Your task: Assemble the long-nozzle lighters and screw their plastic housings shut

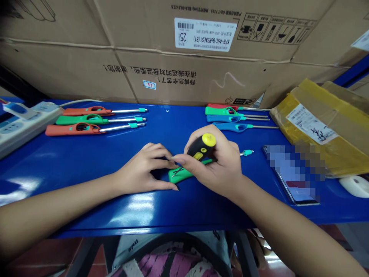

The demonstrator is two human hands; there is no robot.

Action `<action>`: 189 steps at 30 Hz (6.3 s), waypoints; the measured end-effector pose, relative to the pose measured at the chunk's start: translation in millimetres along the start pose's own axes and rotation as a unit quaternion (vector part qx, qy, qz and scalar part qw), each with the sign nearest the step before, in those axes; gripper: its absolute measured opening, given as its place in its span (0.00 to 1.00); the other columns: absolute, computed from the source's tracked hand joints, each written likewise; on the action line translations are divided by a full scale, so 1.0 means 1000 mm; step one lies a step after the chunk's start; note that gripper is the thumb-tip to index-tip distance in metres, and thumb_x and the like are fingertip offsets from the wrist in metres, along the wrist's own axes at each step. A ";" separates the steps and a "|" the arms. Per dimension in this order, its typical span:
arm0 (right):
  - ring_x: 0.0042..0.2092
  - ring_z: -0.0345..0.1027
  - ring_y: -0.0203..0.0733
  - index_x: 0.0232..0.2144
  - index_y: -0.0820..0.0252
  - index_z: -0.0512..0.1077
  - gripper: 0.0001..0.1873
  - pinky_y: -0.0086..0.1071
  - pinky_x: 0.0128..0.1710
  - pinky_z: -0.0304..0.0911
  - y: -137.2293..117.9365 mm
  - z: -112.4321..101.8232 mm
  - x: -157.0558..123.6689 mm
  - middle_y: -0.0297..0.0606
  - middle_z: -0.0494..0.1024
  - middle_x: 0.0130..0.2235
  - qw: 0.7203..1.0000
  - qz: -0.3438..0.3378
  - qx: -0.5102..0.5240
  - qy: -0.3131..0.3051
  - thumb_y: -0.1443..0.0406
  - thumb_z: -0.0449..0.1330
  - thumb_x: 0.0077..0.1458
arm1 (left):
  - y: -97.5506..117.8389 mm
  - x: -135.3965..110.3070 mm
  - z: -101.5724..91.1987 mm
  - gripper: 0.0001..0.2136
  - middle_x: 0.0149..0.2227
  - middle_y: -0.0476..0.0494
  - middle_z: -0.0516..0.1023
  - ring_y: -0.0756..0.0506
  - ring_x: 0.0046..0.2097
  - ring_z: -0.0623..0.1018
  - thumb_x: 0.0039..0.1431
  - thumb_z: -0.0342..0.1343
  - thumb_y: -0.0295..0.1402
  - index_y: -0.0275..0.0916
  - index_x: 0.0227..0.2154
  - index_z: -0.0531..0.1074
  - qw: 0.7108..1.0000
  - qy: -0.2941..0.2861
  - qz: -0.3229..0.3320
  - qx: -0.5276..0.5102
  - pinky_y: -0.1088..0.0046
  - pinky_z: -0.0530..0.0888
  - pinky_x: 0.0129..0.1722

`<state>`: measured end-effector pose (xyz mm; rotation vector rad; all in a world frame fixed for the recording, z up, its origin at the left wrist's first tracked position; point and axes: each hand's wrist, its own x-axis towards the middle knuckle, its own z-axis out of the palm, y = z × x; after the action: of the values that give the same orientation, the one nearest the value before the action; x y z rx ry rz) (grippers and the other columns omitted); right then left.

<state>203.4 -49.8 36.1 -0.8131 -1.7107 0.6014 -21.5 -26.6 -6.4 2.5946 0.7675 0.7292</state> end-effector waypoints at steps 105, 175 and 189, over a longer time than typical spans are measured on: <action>0.37 0.75 0.42 0.60 0.54 0.68 0.21 0.37 0.38 0.74 -0.013 0.007 0.025 0.40 0.81 0.44 0.957 -0.236 -0.126 -0.109 0.58 0.57 0.67 | -0.001 -0.001 0.002 0.19 0.39 0.44 0.80 0.42 0.43 0.76 0.56 0.65 0.52 0.41 0.39 0.79 1.000 0.004 0.011 0.025 0.64 0.67 0.43; 0.42 0.74 0.41 0.52 0.55 0.73 0.16 0.38 0.41 0.74 -0.011 0.011 0.025 0.39 0.81 0.43 0.974 -0.187 0.032 -0.124 0.65 0.63 0.62 | 0.001 -0.003 0.002 0.17 0.41 0.42 0.81 0.40 0.44 0.78 0.57 0.65 0.49 0.39 0.38 0.79 1.000 0.020 0.009 0.010 0.62 0.74 0.45; 0.42 0.73 0.41 0.49 0.55 0.74 0.18 0.37 0.41 0.73 -0.010 0.010 0.026 0.37 0.78 0.39 0.965 -0.238 -0.029 -0.105 0.65 0.69 0.56 | 0.001 -0.002 0.002 0.16 0.37 0.44 0.80 0.43 0.40 0.79 0.57 0.65 0.48 0.38 0.36 0.79 1.000 0.009 -0.017 -0.021 0.66 0.74 0.41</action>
<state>186.9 -36.1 56.4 -0.3590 -2.0367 0.3157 -21.4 -29.1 -8.5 2.5345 0.7915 0.7512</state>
